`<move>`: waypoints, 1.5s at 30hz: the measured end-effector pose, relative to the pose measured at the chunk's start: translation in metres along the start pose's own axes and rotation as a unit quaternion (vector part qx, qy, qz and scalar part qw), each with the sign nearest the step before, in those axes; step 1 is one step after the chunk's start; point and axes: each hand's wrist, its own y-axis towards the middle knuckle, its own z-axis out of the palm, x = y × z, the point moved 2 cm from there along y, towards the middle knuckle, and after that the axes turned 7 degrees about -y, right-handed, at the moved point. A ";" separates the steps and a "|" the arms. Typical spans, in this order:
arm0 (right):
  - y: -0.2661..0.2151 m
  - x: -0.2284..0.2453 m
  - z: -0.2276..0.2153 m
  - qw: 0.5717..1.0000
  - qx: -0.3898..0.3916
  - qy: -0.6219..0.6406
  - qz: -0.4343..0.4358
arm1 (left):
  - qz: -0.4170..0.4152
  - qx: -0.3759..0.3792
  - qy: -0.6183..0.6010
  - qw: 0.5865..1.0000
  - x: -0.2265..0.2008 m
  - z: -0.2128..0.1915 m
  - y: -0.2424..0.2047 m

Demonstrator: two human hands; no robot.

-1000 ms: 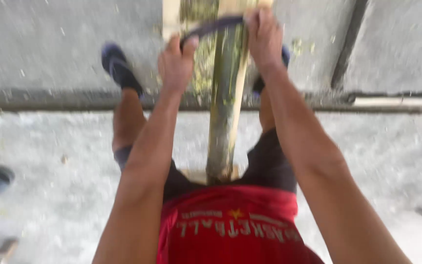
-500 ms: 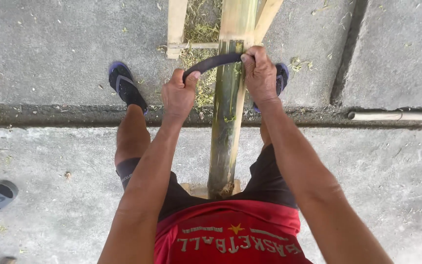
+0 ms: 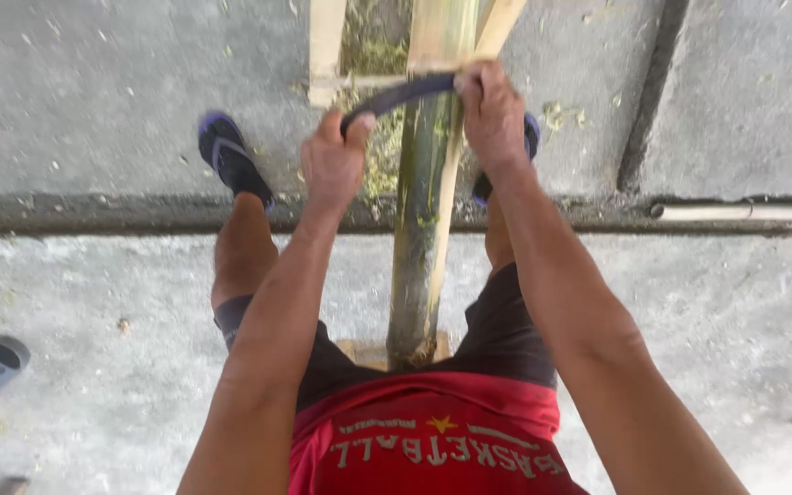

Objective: The recorder uses a curved blade to strip the green outer layer from a bamboo pole secured on a wooden stand.

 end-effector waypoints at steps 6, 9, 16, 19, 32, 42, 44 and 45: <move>-0.054 0.016 0.001 0.997 -0.018 0.073 0.001 | 0.089 -0.020 0.013 0.996 0.043 0.000 -0.047; -0.031 0.017 -0.002 0.996 0.028 0.067 0.053 | 0.075 -0.012 0.063 0.995 0.037 0.002 -0.022; -0.019 0.023 0.000 0.996 0.015 0.042 0.082 | 0.004 0.000 -0.044 0.999 0.018 -0.003 -0.026; -0.055 0.037 0.000 0.990 -0.106 0.044 -0.086 | 0.038 -0.031 -0.009 0.999 0.040 -0.002 -0.041; -0.179 0.064 0.014 0.993 -0.102 0.059 -0.010 | 0.059 -0.045 0.064 0.995 0.100 -0.010 -0.141; -0.268 0.063 0.035 0.996 -0.084 0.037 0.014 | 0.054 0.009 0.083 0.995 0.151 -0.007 -0.205; -0.281 0.064 0.035 0.995 -0.084 0.043 0.018 | 0.066 0.014 0.071 0.995 0.151 -0.013 -0.216; -0.287 0.064 0.034 0.995 -0.086 0.050 0.023 | 0.078 0.021 0.059 0.995 0.150 -0.014 -0.221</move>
